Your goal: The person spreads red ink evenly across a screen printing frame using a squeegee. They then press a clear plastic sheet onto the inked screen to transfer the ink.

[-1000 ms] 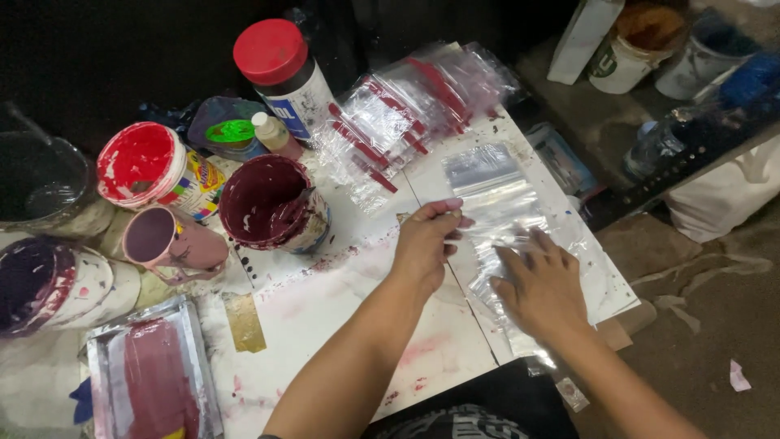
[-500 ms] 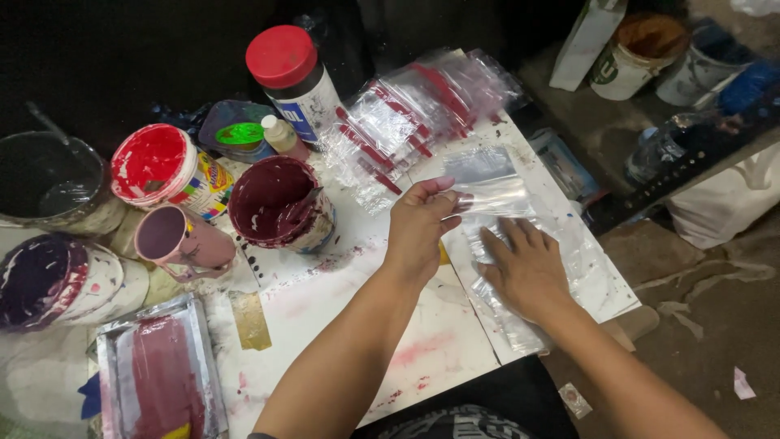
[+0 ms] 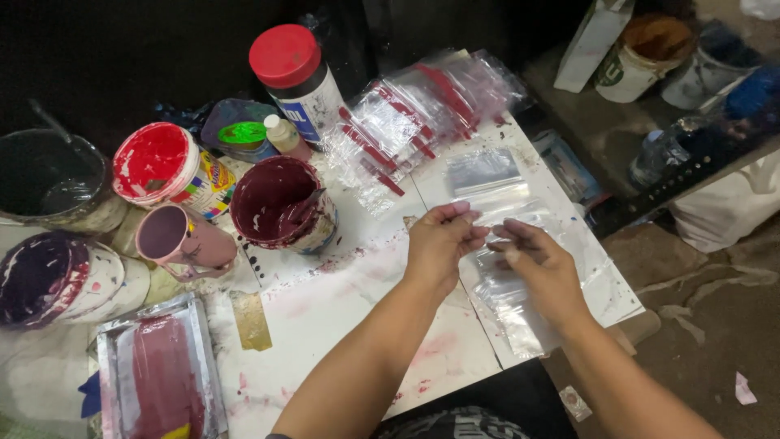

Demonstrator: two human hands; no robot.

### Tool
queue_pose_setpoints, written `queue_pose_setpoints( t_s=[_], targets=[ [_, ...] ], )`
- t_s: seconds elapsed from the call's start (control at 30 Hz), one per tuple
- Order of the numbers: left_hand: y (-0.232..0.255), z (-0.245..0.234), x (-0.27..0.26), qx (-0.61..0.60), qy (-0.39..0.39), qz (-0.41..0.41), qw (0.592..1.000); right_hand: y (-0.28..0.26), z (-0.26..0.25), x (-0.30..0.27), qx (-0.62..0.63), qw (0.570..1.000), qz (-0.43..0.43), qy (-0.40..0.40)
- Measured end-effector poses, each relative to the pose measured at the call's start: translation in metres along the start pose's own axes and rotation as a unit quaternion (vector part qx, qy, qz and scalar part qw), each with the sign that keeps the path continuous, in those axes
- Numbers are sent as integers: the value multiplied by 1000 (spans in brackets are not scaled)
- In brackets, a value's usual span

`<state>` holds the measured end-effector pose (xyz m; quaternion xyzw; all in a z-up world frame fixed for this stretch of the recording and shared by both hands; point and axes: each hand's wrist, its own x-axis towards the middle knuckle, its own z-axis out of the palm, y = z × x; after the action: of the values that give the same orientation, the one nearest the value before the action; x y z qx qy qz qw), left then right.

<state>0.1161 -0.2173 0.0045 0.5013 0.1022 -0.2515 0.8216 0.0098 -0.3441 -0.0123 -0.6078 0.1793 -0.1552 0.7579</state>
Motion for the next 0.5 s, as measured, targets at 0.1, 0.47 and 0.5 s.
queue_pose_setpoints(
  t_s=[0.1, 0.47, 0.5],
  targets=[
    [-7, -7, 3, -11, 6, -19, 1000, 0, 2, -8, 116, 993, 9, 18],
    [-18, -26, 3, -23, -7, -103, 994, -2, 0, -10, -8, 998, 9, 62],
    [-20, -29, 4, -12, -10, -116, 993, -4, 2, -12, -30, 997, 16, 73]
  ],
)
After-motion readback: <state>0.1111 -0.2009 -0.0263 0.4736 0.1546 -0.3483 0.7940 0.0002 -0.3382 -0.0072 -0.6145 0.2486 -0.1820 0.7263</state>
